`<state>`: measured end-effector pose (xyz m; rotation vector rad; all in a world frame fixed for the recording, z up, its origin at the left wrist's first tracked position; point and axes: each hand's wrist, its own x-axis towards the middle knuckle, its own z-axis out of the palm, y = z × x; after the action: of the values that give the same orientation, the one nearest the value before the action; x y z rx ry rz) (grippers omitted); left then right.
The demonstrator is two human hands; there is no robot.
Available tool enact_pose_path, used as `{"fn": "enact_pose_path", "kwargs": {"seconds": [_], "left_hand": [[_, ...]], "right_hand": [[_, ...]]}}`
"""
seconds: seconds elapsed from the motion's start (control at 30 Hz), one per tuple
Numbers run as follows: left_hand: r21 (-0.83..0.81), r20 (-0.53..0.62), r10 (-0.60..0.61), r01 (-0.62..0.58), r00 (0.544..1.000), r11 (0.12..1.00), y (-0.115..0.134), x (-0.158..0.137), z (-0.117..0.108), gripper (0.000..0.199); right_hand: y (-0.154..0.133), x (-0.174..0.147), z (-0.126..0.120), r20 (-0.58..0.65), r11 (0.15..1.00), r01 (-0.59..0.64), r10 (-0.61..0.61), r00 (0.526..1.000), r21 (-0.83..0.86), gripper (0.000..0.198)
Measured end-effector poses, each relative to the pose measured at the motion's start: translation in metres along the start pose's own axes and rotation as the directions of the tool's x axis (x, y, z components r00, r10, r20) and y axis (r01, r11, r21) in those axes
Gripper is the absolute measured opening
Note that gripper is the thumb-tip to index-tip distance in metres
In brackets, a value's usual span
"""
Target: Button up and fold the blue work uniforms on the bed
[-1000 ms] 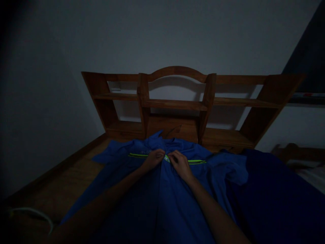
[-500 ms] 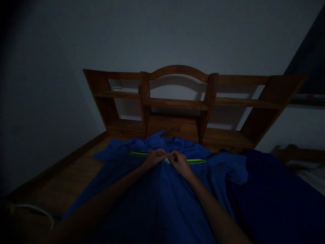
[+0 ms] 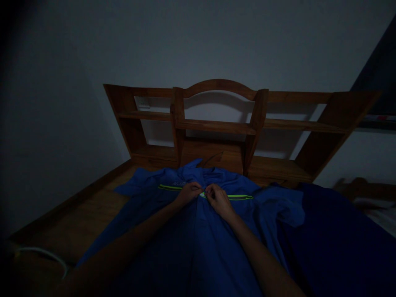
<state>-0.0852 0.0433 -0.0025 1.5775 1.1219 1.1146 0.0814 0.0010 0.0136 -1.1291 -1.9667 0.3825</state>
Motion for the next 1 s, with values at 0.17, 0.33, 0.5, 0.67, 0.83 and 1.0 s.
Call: {"fn": "enact_pose_path", "kwargs": {"seconds": [0.17, 0.33, 0.5, 0.67, 0.83, 1.0], "left_hand": [[-0.026, -0.021, -0.074, 0.074, 0.997, 0.997, 0.0, 0.001, 0.0, 0.012], [-0.071, -0.046, -0.141, 0.138, 0.989, 0.988, 0.001, 0.002, 0.001, 0.011], [-0.123, -0.033, -0.188, 0.183, 0.982, 0.975, 0.001, 0.001, 0.001, 0.013], [-0.14, -0.04, -0.175, 0.168, 0.984, 0.976, 0.004, -0.003, 0.0, 0.013], [-0.119, -0.054, -0.104, 0.097, 0.993, 0.988, 0.01, -0.007, -0.001, 0.015], [-0.085, -0.091, -0.045, 0.037, 0.995, 0.996, 0.012, -0.009, 0.001, 0.017]], "right_hand": [[-0.001, 0.0, 0.0, 0.011, 1.0, 0.001, -0.001, 1.0, 0.003, 0.014], [0.0, 0.0, 0.002, 0.004, 0.999, 0.0, 0.0, 1.0, 0.032, 0.014], [0.003, 0.0, 0.0, 0.029, 0.996, -0.021, 0.019, 0.999, 0.09, 0.016], [0.007, 0.003, -0.002, 0.055, 0.982, -0.097, 0.089, 0.994, 0.162, 0.018], [0.015, 0.005, -0.001, 0.094, 0.942, -0.16, 0.138, 0.986, 0.296, 0.023], [0.018, 0.008, -0.001, 0.122, 0.889, -0.217, 0.183, 0.976, 0.404, 0.029]]}}
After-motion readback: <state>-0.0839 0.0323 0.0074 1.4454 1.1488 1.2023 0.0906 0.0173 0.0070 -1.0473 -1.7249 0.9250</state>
